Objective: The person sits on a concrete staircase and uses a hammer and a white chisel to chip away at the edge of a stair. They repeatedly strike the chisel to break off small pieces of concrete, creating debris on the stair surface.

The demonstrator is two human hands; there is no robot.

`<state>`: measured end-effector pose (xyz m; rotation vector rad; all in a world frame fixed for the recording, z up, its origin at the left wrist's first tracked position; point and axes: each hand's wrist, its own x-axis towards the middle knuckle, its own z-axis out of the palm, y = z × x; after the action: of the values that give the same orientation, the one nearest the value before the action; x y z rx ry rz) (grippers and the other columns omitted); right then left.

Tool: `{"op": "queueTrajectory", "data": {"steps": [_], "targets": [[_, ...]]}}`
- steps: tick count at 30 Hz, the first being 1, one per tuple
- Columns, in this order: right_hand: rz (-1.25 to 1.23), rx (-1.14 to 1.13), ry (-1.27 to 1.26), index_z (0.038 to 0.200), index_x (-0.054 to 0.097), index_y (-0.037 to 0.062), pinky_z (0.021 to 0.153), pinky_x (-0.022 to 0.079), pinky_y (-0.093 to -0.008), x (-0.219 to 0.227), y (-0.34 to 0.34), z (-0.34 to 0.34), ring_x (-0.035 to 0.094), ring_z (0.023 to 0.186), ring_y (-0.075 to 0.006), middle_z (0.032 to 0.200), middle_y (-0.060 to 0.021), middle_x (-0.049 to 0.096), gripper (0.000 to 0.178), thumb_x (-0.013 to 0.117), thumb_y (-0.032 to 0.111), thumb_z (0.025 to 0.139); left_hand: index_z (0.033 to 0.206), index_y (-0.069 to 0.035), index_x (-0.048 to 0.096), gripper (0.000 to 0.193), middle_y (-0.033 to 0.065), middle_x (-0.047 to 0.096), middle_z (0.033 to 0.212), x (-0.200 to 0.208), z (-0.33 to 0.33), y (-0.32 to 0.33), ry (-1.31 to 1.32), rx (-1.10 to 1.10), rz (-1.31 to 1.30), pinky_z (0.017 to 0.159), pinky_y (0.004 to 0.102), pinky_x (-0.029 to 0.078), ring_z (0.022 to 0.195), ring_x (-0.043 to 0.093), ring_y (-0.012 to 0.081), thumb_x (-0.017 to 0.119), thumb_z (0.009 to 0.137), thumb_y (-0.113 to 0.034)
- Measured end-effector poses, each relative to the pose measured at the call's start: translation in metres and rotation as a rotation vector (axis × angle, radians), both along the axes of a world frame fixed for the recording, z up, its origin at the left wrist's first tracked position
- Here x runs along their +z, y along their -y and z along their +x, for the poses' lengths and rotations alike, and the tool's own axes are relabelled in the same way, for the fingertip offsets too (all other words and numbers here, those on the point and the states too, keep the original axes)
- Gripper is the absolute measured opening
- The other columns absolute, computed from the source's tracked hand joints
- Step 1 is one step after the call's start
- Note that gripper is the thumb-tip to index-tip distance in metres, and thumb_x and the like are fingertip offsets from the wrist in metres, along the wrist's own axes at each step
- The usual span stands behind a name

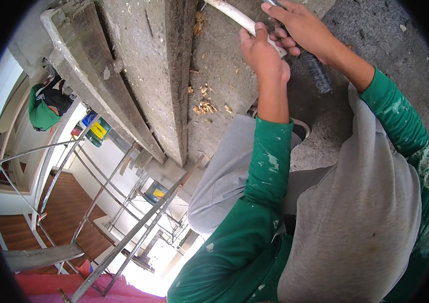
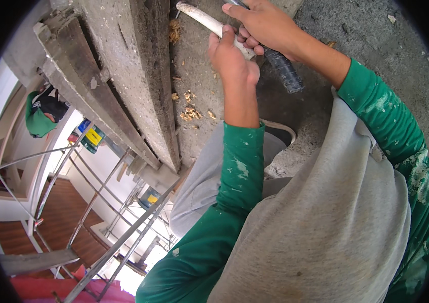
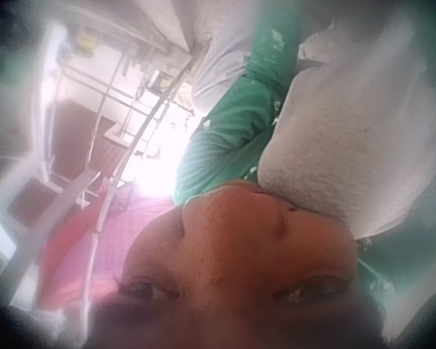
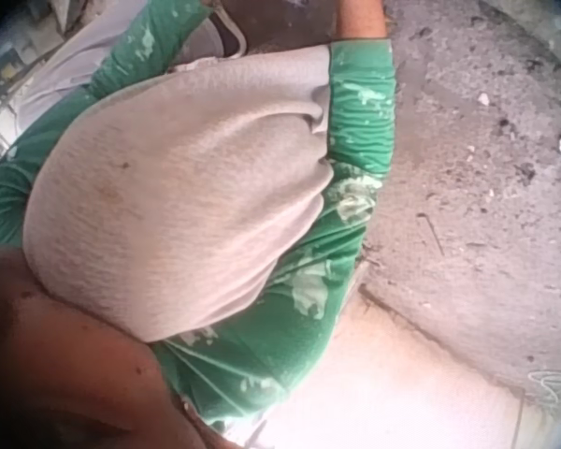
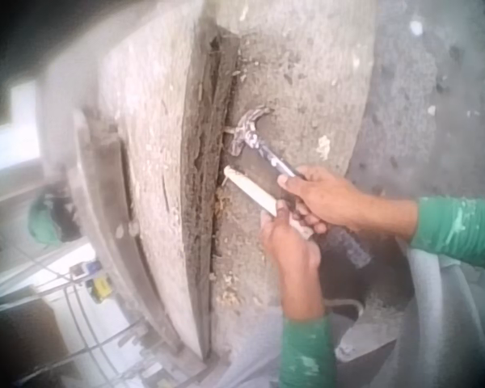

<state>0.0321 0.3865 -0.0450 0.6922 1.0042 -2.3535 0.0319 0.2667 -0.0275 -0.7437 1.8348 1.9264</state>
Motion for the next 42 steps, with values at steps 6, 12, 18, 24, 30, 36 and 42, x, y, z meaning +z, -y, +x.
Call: {"op": "queueTrajectory", "data": {"steps": [6,12,18,24,30,36,42], "targets": [[-0.005,-0.017,-0.002,0.095,0.062,0.0041,0.04,0.04,-0.0262,-0.001,0.001,-0.001,0.048,0.049,-0.0092,0.065,0.0007,0.051,0.036,0.05,0.033,0.112,0.115,-0.005,0.041,0.013,0.0096,0.056,0.075,-0.007,-0.005,0.0,-0.014,0.019,0.047,0.04,0.0342,0.047,0.053,0.057,0.0184,0.042,0.112,-0.018],[0.018,-0.009,0.017,0.095,0.062,0.0044,0.04,0.039,-0.0267,0.002,0.0,-0.002,0.047,0.049,-0.0094,0.066,0.0004,0.051,0.035,0.052,0.034,0.111,0.112,-0.006,0.042,0.013,0.0091,0.056,0.076,-0.004,-0.005,0.003,-0.012,0.006,0.031,0.042,0.034,0.045,0.055,0.055,0.0179,0.042,0.112,-0.019],[-0.021,-0.088,0.041,0.09,0.058,0.0063,0.039,0.038,-0.0277,-0.004,0.006,0.001,0.047,0.048,-0.0106,0.065,0.0001,0.051,0.036,0.052,0.035,0.111,0.108,-0.005,0.044,0.014,0.0083,0.056,0.079,0.0,-0.004,-0.004,-0.014,0.02,0.009,0.044,0.0321,0.043,0.058,0.052,0.0156,0.044,0.112,-0.019],[0.09,-0.172,0.064,0.086,0.057,0.006,0.039,0.039,-0.03,0.005,0.008,-0.005,0.047,0.045,-0.0128,0.063,-0.002,0.052,0.04,0.052,0.037,0.111,0.112,-0.007,0.041,0.011,0.0071,0.056,0.074,-0.015,-0.013,-0.009,-0.038,0.081,0.058,0.038,0.0296,0.042,0.05,0.052,0.0141,0.042,0.113,-0.018],[0.131,0.198,0.018,0.084,0.062,0.0008,0.04,0.042,-0.0317,0.004,-0.013,-0.025,0.049,0.043,-0.0149,0.063,-0.0052,0.055,0.046,0.052,0.037,0.111,0.115,-0.005,0.046,0.011,0.0039,0.056,0.083,-0.001,-0.007,-0.015,-0.015,0.07,0.061,0.045,0.0278,0.043,0.061,0.053,0.0117,0.044,0.112,-0.015],[0.127,-0.073,0.013,0.084,0.061,0.001,0.039,0.042,-0.0327,0.012,0.001,-0.014,0.051,0.045,-0.0145,0.063,-0.0048,0.055,0.044,0.051,0.034,0.111,0.117,-0.006,0.042,0.011,0.0061,0.054,0.081,-0.007,-0.012,-0.001,-0.039,0.105,0.134,0.044,0.0285,0.044,0.062,0.053,0.0135,0.043,0.112,-0.016],[0.127,-0.084,0.058,0.094,0.06,0.002,0.042,0.044,-0.0296,0.006,0.004,-0.001,0.054,0.049,-0.0124,0.067,-0.0039,0.057,0.036,0.055,0.034,0.109,0.118,-0.006,0.05,0.013,0.0029,0.051,0.094,-0.008,0.003,0.028,-0.058,0.047,-0.032,0.05,0.0223,0.039,0.07,0.047,0.0085,0.047,0.111,-0.017]]}}
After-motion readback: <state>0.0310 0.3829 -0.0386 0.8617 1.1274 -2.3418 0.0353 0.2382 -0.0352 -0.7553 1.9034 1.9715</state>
